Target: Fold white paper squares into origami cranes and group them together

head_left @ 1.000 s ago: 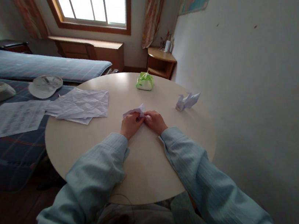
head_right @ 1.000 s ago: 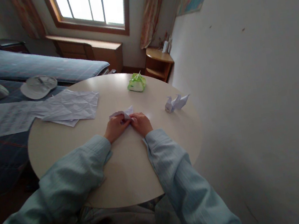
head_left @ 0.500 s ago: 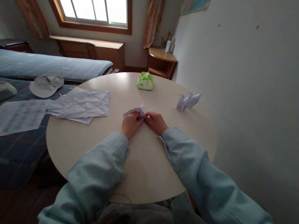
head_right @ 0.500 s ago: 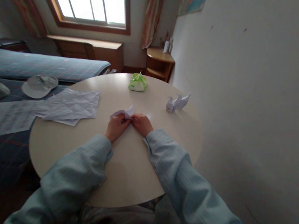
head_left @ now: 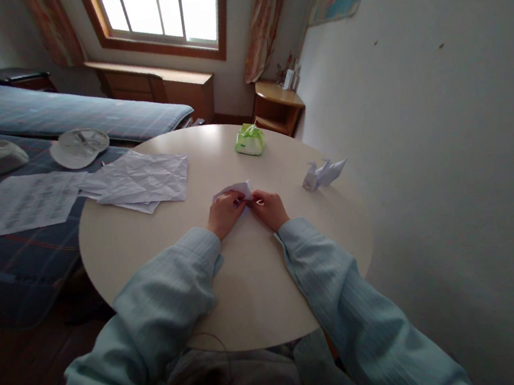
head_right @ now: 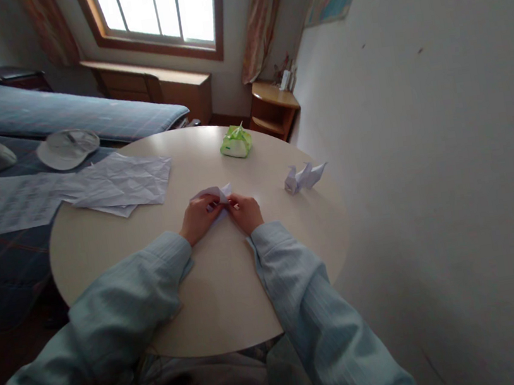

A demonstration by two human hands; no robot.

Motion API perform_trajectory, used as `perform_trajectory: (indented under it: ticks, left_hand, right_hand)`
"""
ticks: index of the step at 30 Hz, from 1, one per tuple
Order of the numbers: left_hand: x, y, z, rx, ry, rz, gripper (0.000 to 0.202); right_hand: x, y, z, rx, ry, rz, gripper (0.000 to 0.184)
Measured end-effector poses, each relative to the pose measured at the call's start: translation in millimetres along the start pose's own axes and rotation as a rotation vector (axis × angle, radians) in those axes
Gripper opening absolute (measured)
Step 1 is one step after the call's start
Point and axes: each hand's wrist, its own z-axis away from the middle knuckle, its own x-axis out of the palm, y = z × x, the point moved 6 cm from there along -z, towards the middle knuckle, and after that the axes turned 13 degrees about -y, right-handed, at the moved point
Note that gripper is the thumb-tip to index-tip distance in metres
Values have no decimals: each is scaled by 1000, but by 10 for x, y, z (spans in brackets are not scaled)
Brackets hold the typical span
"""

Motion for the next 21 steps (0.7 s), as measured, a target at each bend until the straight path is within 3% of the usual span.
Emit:
perform_trajectory:
  ticks: [6, 11, 21]
  left_hand:
    - [-70, 53, 28, 4, 77, -18, 12]
    - [-169, 107, 90, -100, 174, -65, 21]
    - [-30, 121, 72, -86, -54, -168, 33]
  right_hand:
    - [-16, -21, -2, 25, -6, 33, 19]
    - [-36, -32, -3, 64, -4, 62, 22]
    - [-81, -16, 19, 114, 61, 71, 21]
